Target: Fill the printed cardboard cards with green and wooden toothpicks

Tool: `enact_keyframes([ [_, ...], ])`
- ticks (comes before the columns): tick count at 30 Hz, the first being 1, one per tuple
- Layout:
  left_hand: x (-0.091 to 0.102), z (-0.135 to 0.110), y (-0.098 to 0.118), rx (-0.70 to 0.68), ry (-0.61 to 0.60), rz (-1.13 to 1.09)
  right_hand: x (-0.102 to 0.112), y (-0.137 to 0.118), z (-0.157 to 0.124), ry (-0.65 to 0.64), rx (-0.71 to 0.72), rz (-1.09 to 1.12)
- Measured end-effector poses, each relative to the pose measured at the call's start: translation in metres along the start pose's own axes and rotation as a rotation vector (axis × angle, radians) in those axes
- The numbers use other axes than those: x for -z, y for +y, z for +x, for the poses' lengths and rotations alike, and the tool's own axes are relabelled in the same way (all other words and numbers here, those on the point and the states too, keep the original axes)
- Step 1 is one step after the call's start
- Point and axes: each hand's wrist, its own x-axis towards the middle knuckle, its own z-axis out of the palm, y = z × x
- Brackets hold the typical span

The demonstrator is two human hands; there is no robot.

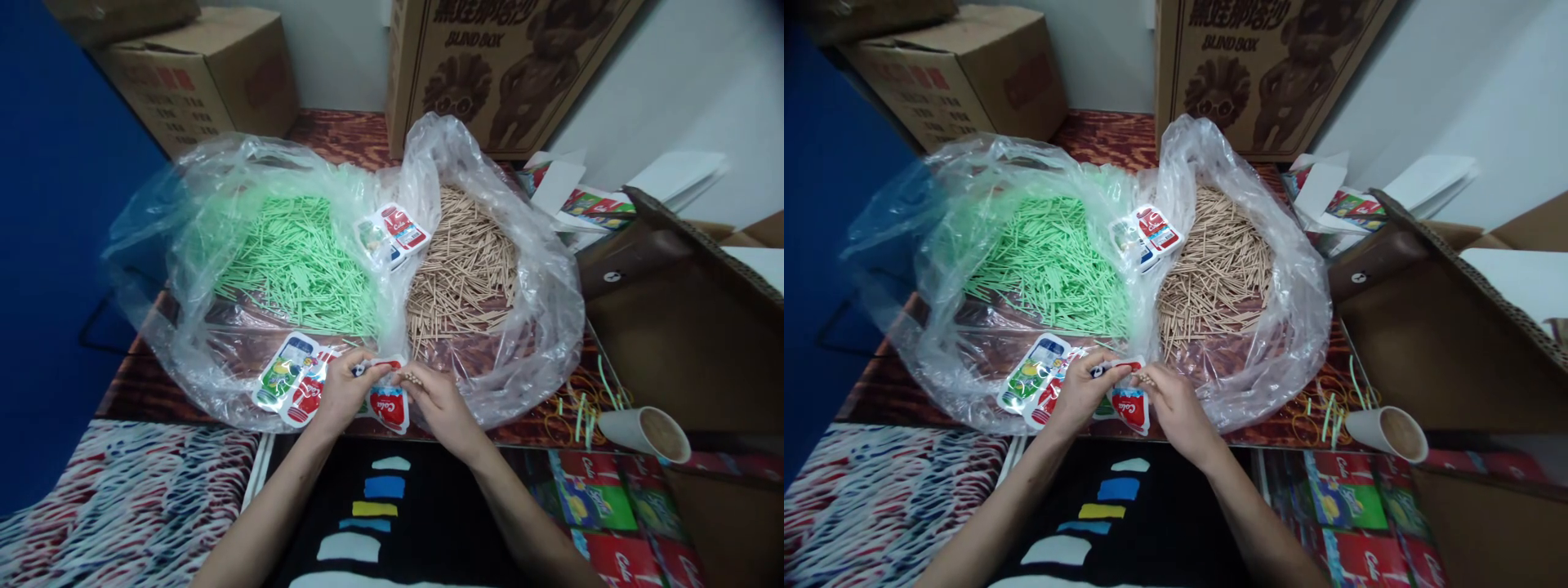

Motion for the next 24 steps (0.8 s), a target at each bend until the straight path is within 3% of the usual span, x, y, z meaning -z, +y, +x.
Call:
enact_keyframes([
  [3,0.001,-0.003,0.004,-0.09,-0.022,0.051,0.0,-0.003,-0.003,0.009,0.031,-0.041],
  [6,0.002,-0.005,0.006,-0.095,-0.051,0.051,-0.001,-0.003,-0.004,0.018,0.035,-0.039],
  [14,0.001,-0.008,-0.011,0.175,-0.028,-0.115,-0.009,0.0,-0.009,0.127,0.085,-0.056],
  [24,0.017,-0.014,-0.009,0.074,0.078,-0.054,0.006,0.038,0.003,0.322,-0.165,0.433],
])
